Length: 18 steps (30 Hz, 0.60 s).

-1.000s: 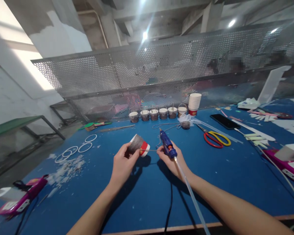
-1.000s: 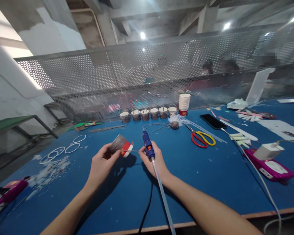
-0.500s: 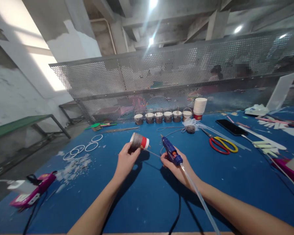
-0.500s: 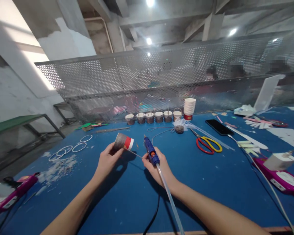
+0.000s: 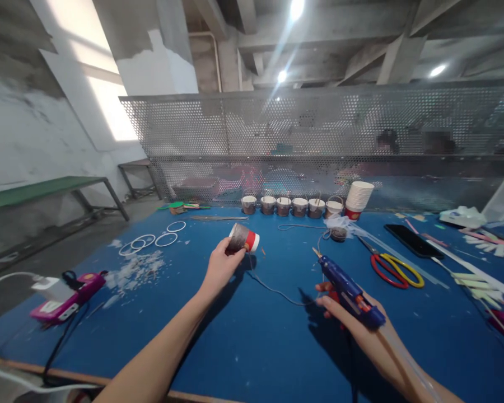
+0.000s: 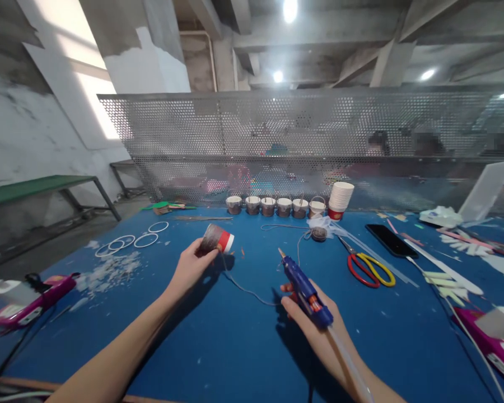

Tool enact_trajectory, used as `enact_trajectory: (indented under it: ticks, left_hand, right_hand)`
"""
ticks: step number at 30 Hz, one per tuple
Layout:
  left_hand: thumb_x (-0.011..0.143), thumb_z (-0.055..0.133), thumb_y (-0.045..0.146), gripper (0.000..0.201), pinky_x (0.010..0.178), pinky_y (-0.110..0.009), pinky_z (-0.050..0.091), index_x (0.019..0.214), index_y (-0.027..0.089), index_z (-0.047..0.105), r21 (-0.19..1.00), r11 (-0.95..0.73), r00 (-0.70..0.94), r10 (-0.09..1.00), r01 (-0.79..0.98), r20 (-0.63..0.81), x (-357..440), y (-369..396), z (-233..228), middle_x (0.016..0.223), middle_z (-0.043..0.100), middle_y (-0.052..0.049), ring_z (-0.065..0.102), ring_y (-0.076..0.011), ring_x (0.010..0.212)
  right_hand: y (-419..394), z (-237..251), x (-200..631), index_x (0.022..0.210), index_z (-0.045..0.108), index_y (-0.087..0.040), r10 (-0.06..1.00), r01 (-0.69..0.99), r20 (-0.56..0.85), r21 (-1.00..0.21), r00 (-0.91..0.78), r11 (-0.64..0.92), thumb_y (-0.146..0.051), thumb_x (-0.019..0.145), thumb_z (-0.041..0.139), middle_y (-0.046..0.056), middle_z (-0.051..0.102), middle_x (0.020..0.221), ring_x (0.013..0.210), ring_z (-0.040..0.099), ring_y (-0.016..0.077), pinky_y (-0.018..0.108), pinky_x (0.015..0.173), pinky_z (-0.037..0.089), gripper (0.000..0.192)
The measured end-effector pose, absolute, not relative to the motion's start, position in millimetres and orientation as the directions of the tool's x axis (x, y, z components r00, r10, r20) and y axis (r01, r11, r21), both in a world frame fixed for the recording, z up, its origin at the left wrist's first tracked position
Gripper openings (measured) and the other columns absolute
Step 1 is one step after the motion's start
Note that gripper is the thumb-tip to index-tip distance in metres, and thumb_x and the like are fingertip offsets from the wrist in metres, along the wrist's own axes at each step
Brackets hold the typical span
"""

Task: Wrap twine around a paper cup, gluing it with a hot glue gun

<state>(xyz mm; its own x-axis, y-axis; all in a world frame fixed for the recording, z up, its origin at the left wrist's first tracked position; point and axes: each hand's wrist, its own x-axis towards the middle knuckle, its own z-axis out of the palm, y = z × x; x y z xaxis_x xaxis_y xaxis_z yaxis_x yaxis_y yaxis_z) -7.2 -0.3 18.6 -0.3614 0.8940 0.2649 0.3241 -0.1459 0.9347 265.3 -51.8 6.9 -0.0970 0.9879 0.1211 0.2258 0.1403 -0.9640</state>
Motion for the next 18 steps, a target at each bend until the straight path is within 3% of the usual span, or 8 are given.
enact_trajectory:
  ticks: [5, 13, 18]
  left_hand:
    - [0.059, 0.063, 0.029, 0.021, 0.052, -0.023, 0.035, 0.077, 0.016, 0.06, 0.966, -0.128, -0.291, 0.937, 0.224, 0.191, 3.1, -7.6, 22.0, 0.054, 0.052, 0.005, 0.047, -0.0105, 0.05]
    - [0.066, 0.062, 0.031, 0.021, 0.047, -0.022, 0.031, 0.08, 0.016, 0.064, 0.972, -0.046, -0.226, 0.969, 0.232, 0.1, 8.9, -14.4, 20.0, 0.053, 0.053, 0.004, 0.045, -0.0095, 0.047]
    - [0.064, 0.063, 0.027, 0.025, 0.049, -0.024, 0.036, 0.085, 0.015, 0.065, 0.973, -0.024, -0.167, 0.984, 0.229, 0.064, 10.3, -13.6, 14.1, 0.062, 0.06, 0.001, 0.048, -0.0096, 0.047]
  right_hand:
    - [-29.4, 15.8, 252.0, 0.082, 0.065, -0.02, 0.969, 0.363, 0.131, -0.91, -0.208, 0.201, -0.047, 0.076, 0.064, 0.001, 0.062, 0.062, 0.053, 0.056, 0.0168, 0.029, 0.053, 0.045, 0.028]
    - [-4.0, 7.6, 220.8, 0.081, 0.062, -0.018, 0.909, 0.324, 0.225, -0.881, -0.352, 0.344, -0.039, 0.076, 0.058, 0.001, 0.062, 0.064, 0.055, 0.054, 0.0154, 0.026, 0.053, 0.043, 0.022]
    - [-6.5, -0.7, 223.8, 0.083, 0.063, -0.019, 0.901, 0.314, 0.21, -0.887, -0.38, 0.339, -0.04, 0.075, 0.058, 0.002, 0.063, 0.064, 0.053, 0.053, 0.0149, 0.026, 0.053, 0.044, 0.024]
